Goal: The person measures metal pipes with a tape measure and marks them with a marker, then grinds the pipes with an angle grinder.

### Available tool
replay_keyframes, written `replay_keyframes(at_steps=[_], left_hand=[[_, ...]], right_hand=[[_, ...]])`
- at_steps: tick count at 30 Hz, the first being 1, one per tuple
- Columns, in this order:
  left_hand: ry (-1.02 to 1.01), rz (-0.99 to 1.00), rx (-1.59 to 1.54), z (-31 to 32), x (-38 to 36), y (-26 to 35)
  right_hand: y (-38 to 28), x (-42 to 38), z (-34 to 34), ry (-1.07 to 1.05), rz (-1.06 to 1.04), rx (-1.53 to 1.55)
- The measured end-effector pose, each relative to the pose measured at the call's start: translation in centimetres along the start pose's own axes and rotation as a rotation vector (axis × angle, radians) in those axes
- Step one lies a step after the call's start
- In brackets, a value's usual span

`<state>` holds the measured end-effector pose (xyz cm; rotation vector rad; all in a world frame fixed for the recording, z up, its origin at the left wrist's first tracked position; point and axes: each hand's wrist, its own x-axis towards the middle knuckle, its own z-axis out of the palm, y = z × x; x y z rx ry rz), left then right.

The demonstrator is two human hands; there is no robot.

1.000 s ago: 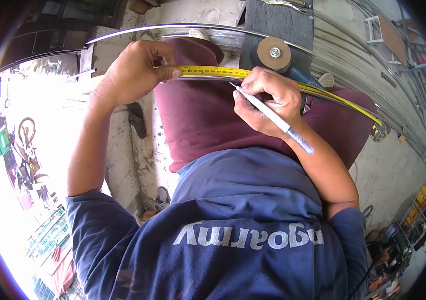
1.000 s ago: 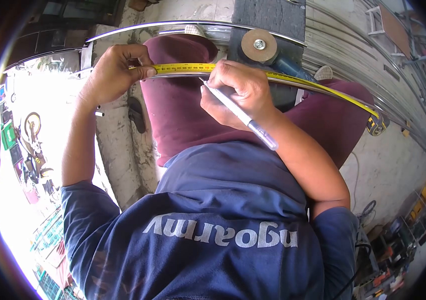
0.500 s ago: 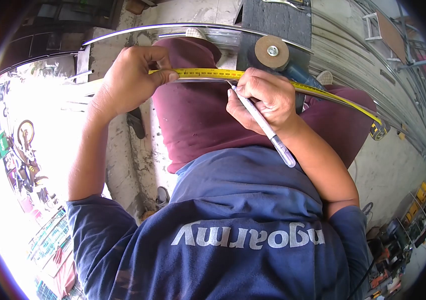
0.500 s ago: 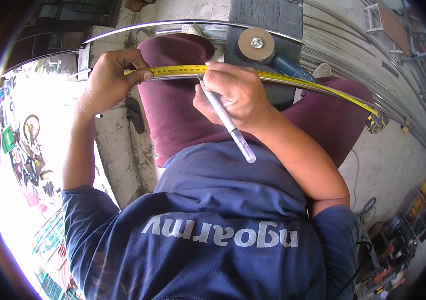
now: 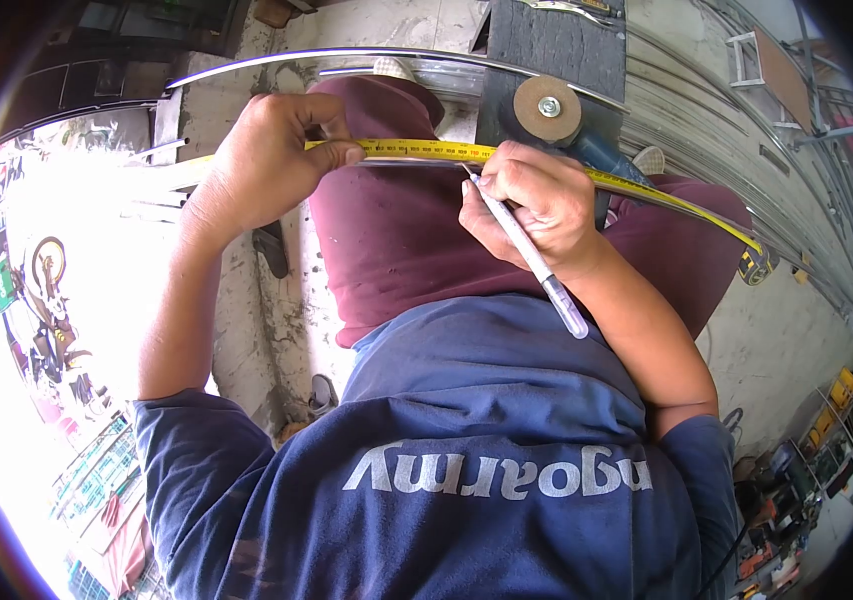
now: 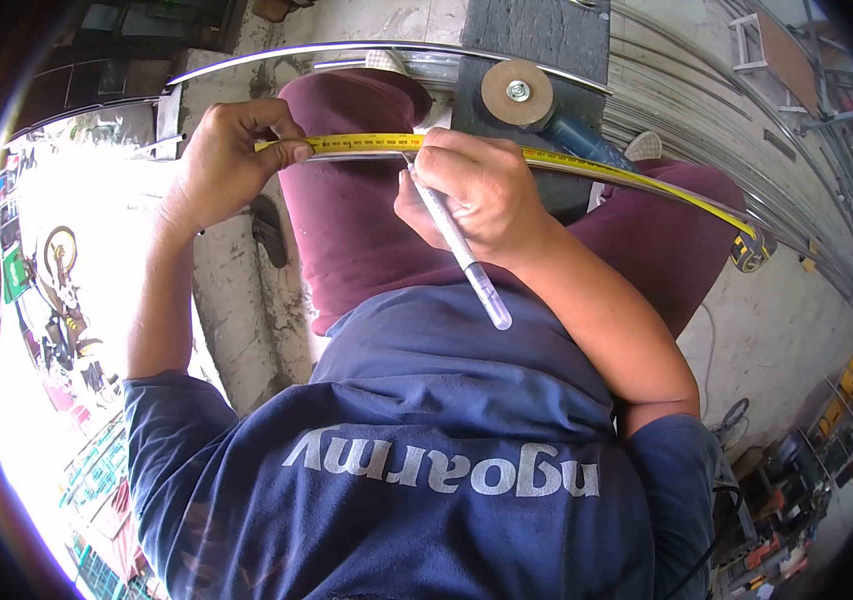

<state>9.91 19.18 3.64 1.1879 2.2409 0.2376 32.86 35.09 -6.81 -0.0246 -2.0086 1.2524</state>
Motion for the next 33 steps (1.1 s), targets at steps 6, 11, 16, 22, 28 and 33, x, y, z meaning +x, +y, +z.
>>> replay_keyframes(at_steps=[6, 11, 16, 22, 28, 33], left_hand=[[-0.001, -0.027, 0.003, -0.09, -0.06, 0.27], [0.007, -0.023, 0.009, 0.02, -0.01, 0.10], [0.011, -0.024, 0.013, 0.09, -0.04, 0.11], [0.015, -0.022, 0.016, 0.00, -0.01, 0.18], [0.017, -0.012, 0.025, 0.01, 0.02, 0.15], [0.024, -0.004, 0.030, 0.07, 0.01, 0.09]], right_hand=[[-0.05, 0.09, 0.06, 0.005, -0.002, -0.009], [0.12, 0.08, 0.02, -0.007, -0.026, -0.025], [0.02, 0.11, 0.08, -0.006, -0.005, -0.023], [0.11, 0.12, 0.11, -0.001, -0.004, -0.024], [0.05, 0.18, 0.14, -0.003, -0.002, -0.036], [-0.01, 0.23, 0.08, -0.011, 0.006, -0.042]])
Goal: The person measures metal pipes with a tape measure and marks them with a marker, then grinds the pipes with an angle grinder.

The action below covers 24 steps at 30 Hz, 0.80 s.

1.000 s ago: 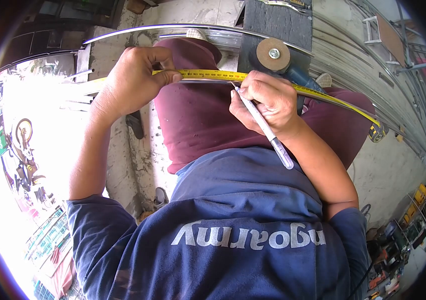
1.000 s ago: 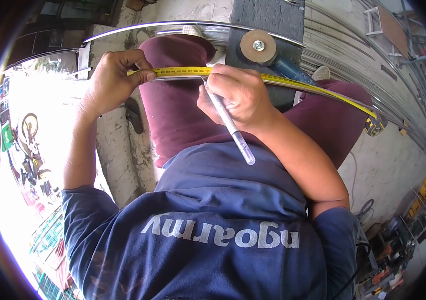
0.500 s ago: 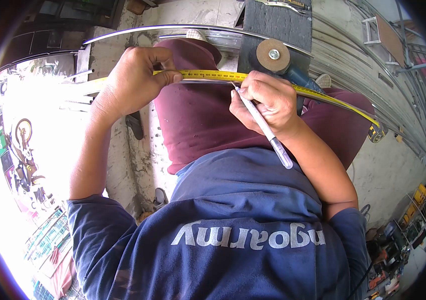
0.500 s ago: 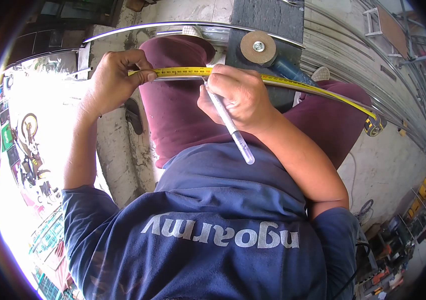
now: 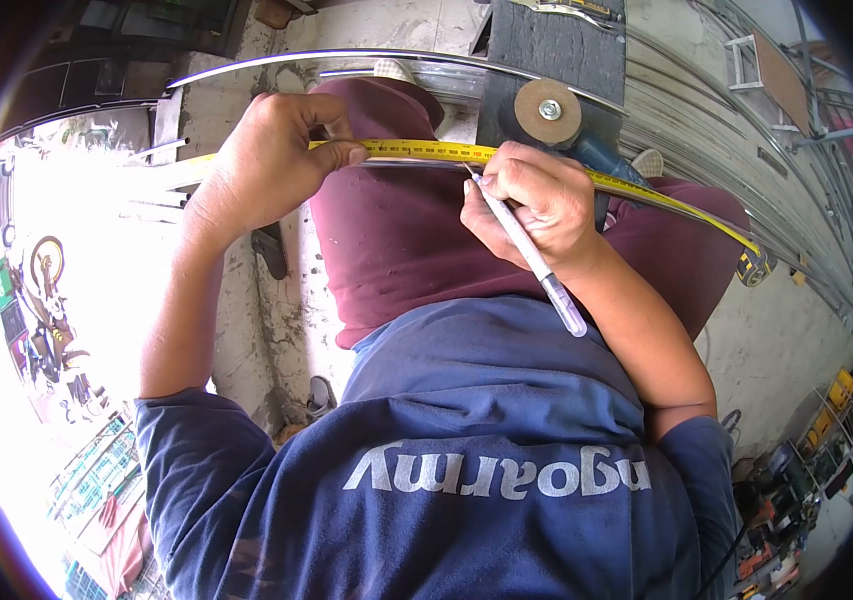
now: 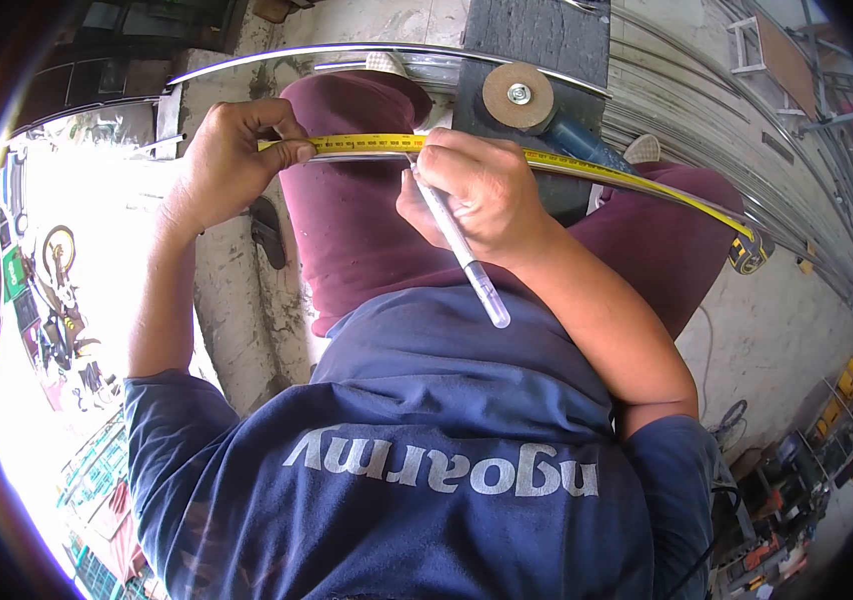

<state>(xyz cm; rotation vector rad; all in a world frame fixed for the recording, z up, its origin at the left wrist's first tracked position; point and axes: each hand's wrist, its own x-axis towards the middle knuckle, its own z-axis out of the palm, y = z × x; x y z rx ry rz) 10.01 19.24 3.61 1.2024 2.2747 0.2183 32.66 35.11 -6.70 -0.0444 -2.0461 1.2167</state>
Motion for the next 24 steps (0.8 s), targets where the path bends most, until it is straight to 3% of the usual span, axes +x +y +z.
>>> replay_keyframes(at_steps=[12, 15, 19, 22, 24], left_hand=[[-0.009, -0.015, -0.003, -0.1, 0.0, 0.2], [0.012, -0.003, -0.018, -0.4, -0.2, 0.5], [-0.005, -0.037, -0.067, -0.6, -0.2, 0.7], [0.011, -0.036, -0.076, -0.7, 0.1, 0.9], [0.036, 0.006, -0.070, -0.3, 0.3, 0.3]], right_hand=[[0.1, -0.2, -0.5, -0.031, 0.006, 0.036], [-0.3, -0.1, -1.6, -0.033, -0.086, 0.058], [-2.2, -1.3, -8.1, -0.034, -0.317, -0.413], [-1.2, -4.2, -16.1, 0.020, -0.118, -0.649], [-1.6, -5.8, -21.9, -0.090, 0.077, -1.012]])
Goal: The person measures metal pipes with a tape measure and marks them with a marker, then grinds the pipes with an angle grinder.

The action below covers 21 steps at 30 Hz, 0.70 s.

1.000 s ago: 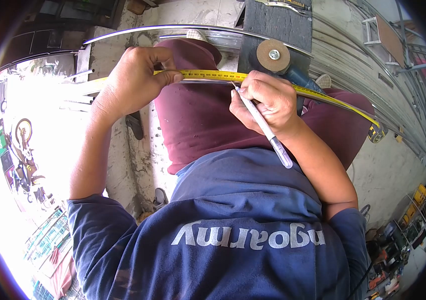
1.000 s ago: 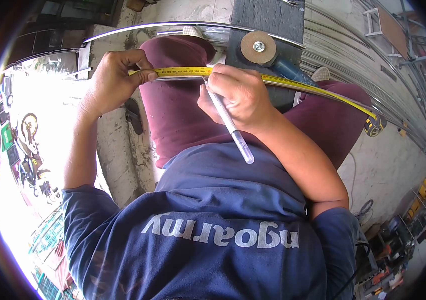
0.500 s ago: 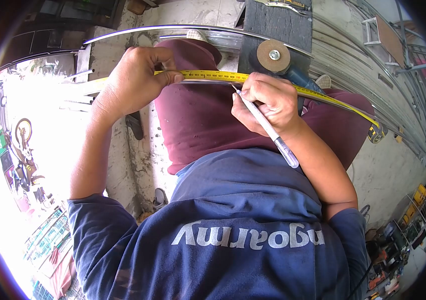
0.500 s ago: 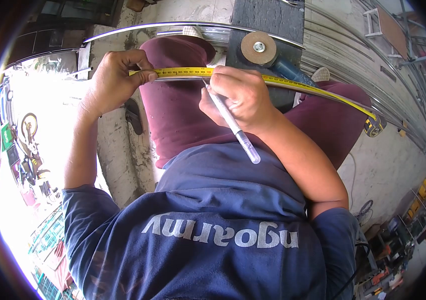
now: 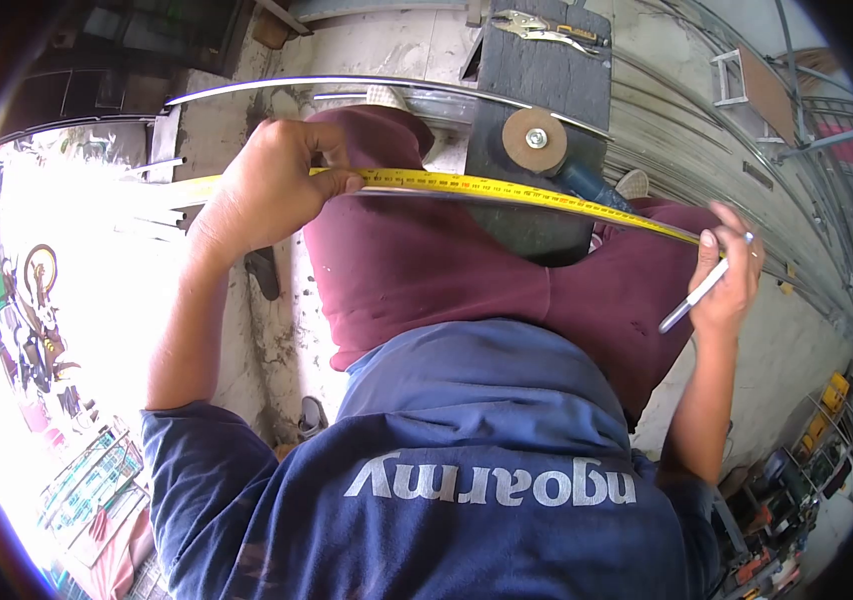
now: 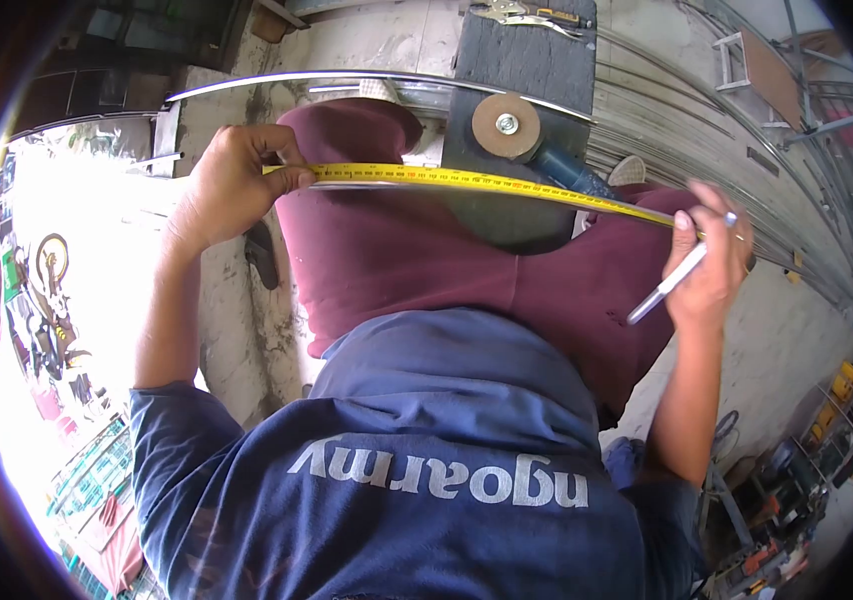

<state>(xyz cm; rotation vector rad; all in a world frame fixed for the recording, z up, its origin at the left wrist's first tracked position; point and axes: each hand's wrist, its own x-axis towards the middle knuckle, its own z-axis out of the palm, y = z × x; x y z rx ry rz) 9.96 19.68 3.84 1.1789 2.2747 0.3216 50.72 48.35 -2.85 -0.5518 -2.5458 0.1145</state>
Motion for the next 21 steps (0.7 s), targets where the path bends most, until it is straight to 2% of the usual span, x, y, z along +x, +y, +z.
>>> replay_keyframes(at_steps=[1, 3, 6, 9, 13, 14, 15, 17, 18, 20, 21], left_hand=[[-0.016, -0.031, 0.008, -0.1, 0.1, 0.1], [-0.054, -0.093, 0.029, -0.3, 0.3, 0.4], [-0.131, -0.116, 0.014, -1.4, 0.4, 1.1], [-0.121, -0.016, 0.089, -2.7, 0.8, -0.1], [-0.087, -0.051, 0.199, -5.3, 1.8, -0.1], [-0.046, -0.047, 0.115, -5.2, 1.8, 0.2], [0.020, 0.024, 0.204, -5.0, 2.3, 0.0], [0.223, 0.232, 0.075, -3.7, 2.7, 0.8], [0.214, 0.263, -0.001, -3.3, 2.9, 1.5], [0.287, 0.532, 0.071, -1.8, 3.6, 4.1], [0.306, 0.592, 0.044, -0.9, 3.6, 6.1]], right_hand=[[2.2, -1.9, -1.0, -0.109, 0.117, -0.152], [5.8, -5.8, -2.6, -0.230, 0.308, -0.201], [8.7, -11.3, -2.4, -0.265, 0.584, 0.166], [9.8, -12.6, -2.5, -0.222, 0.610, 0.203], [10.1, -11.5, -3.0, -0.298, 0.738, 0.179], [10.9, -12.2, -2.5, -0.267, 0.738, 0.201], [11.8, -12.4, -2.6, -0.258, 0.671, 0.187], [13.0, -12.6, -2.8, -0.252, 0.533, 0.165], [11.9, -11.1, -3.4, -0.225, 0.484, 0.115], [9.6, -7.9, -4.6, -0.183, 0.375, 0.111], [8.2, -6.3, -5.0, -0.161, 0.325, 0.107]])
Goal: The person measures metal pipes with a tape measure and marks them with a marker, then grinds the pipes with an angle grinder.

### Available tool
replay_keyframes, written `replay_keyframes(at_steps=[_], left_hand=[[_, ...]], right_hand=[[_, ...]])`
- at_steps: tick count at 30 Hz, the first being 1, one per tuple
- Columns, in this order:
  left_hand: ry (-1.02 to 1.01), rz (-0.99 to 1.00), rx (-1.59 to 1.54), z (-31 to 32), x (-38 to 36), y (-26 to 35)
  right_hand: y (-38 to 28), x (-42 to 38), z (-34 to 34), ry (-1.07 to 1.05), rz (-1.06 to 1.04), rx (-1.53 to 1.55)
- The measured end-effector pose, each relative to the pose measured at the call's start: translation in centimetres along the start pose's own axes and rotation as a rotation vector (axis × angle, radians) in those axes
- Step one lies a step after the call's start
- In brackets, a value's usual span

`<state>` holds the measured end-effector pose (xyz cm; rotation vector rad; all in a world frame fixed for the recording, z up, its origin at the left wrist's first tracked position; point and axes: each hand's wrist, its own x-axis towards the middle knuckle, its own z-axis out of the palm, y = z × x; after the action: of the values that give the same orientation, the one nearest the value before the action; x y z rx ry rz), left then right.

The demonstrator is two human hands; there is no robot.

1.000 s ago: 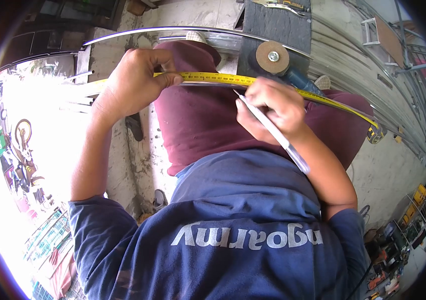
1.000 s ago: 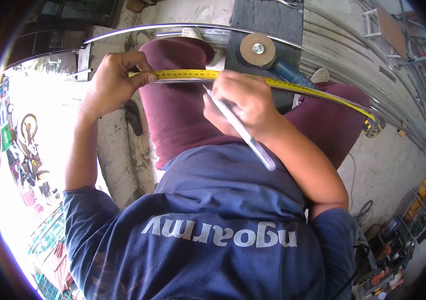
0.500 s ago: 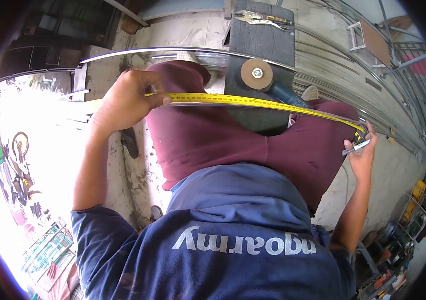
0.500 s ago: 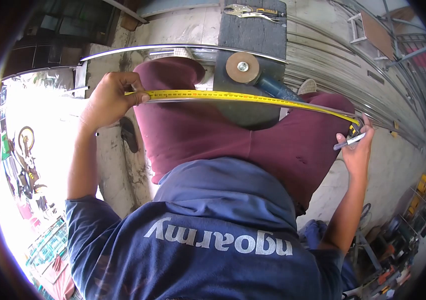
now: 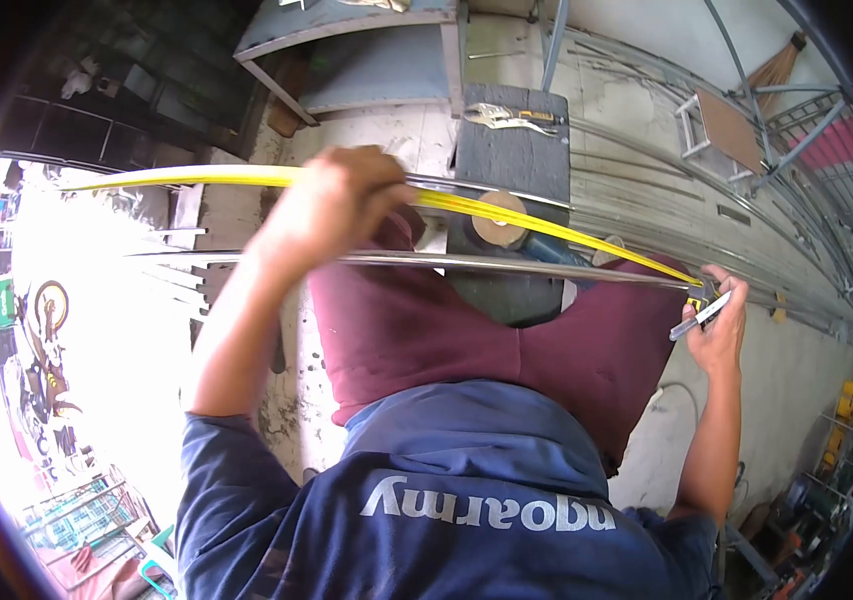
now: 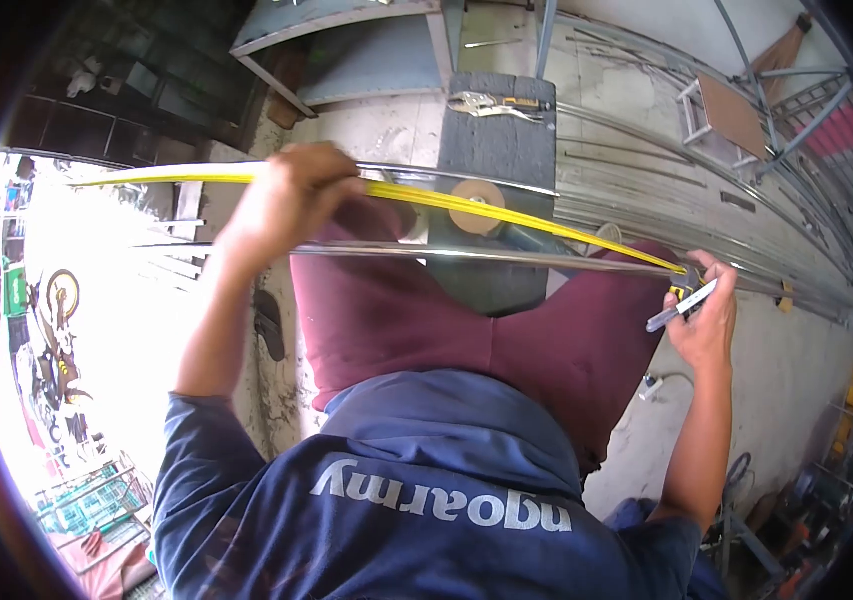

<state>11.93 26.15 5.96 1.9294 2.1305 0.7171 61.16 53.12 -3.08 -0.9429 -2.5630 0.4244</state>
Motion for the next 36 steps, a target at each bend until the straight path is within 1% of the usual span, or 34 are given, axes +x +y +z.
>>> replay_keyframes(at_steps=[1, 2, 4, 6, 7, 8, 11, 12, 14, 15, 18, 20, 22, 23, 24, 25, 26, 27, 28, 29, 30, 31, 32, 34, 35, 36], left_hand=[[0.068, 0.153, 0.009, 1.6, 0.7, 0.8], [0.095, 0.154, 0.024, 2.9, 1.3, 2.9], [0.242, 0.368, 0.043, 5.1, 3.2, 6.5], [0.325, 0.458, 0.067, 5.8, 3.7, 10.0], [0.376, 0.480, 0.049, 6.1, 3.4, 11.1], [0.441, 0.511, 0.042, 6.1, 3.5, 11.7], [0.485, 0.438, 0.087, 6.0, 2.3, 10.6], [0.452, 0.394, 0.097, 5.9, 1.8, 9.5], [0.385, 0.260, 0.093, 5.1, 0.8, 8.1], [0.389, 0.200, 0.060, 5.0, 0.4, 7.2], [0.395, -0.040, -0.038, 4.7, -0.6, 5.4], [0.392, -0.274, -0.319, 4.6, -0.5, 4.9], [0.379, -0.390, -0.511, 5.0, 0.2, 3.7], [0.375, -0.450, -0.602, 4.9, 1.0, 3.5], [0.369, -0.507, -0.692, 4.9, 1.8, 3.3], [0.319, -0.537, -0.775, 4.9, 2.7, 2.9], [0.245, -0.588, -0.857, 4.2, 4.0, 3.9], [0.172, -0.663, -0.974, 4.2, 5.2, 4.2], [0.092, -0.738, -1.090, 4.4, 6.4, 4.4], [-0.014, -0.761, -1.215, 5.3, 7.6, 3.4], [-0.127, -0.769, -1.367, 6.2, 8.9, 2.8], [-0.222, -0.775, -1.443, 6.7, 10.2, 2.8], [-0.317, -0.781, -1.516, 7.2, 11.7, 3.1], [-0.461, -0.664, -1.588, 8.5, 14.4, 3.3], [-0.403, -0.695, -1.607, 9.9, 15.5, 3.1], [-0.383, -0.715, -1.557, 10.9, 16.7, 2.9]], right_hand=[[-2.7, 1.2, 0.0, -0.001, 0.070, 0.026], [-4.5, 2.2, 0.6, 0.057, 0.013, 0.003], [-9.2, 4.6, 1.5, 0.006, 0.103, 0.035], [-11.8, 6.7, 2.0, -0.131, 0.157, 0.105], [-13.2, 7.8, 2.2, -0.205, 0.238, 0.113], [-13.6, 8.3, 2.7, -0.211, 0.231, 0.086], [-14.5, 9.6, 4.2, -0.211, 0.190, -0.005], [-14.5, 9.8, 4.8, -0.202, 0.155, -0.009], [-14.4, 10.0, 5.7, -0.188, 0.096, -0.019], [-15.1, 10.5, 5.4, -0.230, 0.134, -0.004], [-14.9, 11.7, 6.2, -0.149, 0.134, 0.116], [-15.1, 12.8, 6.1, -0.083, 0.118, 0.110], [-15.9, 14.3, 5.8, -0.016, 0.125, 0.122], [-16.5, 15.2, 5.1, -0.050, 0.141, 0.148], [-16.7, 15.9, 5.2, -0.039, 0.154, 0.173], [-16.9, 16.6, 5.3, -0.029, 0.168, 0.198], [-17.0, 17.3, 5.4, -0.019, 0.183, 0.221], [-17.0, 17.9, 5.8, 0.019, 0.174, 0.263], [-17.2, 18.4, 6.3, 0.051, 0.251, 0.350], [-17.2, 18.8, 6.9, 0.090, 0.244, 0.392], [-17.2, 19.0, 7.5, 0.128, 0.237, 0.434], [-17.0, 19.2, 8.7, 0.164, 0.249, 0.473], [-17.3, 19.3, 8.9, 0.143, 0.313, 0.573], [-16.4, 19.1, 11.3, 0.211, 0.217, 0.635], [-15.8, 19.1, 12.2, 0.191, 0.196, 0.683], [-15.2, 19.1, 12.9, 0.177, 0.121, 0.747]])
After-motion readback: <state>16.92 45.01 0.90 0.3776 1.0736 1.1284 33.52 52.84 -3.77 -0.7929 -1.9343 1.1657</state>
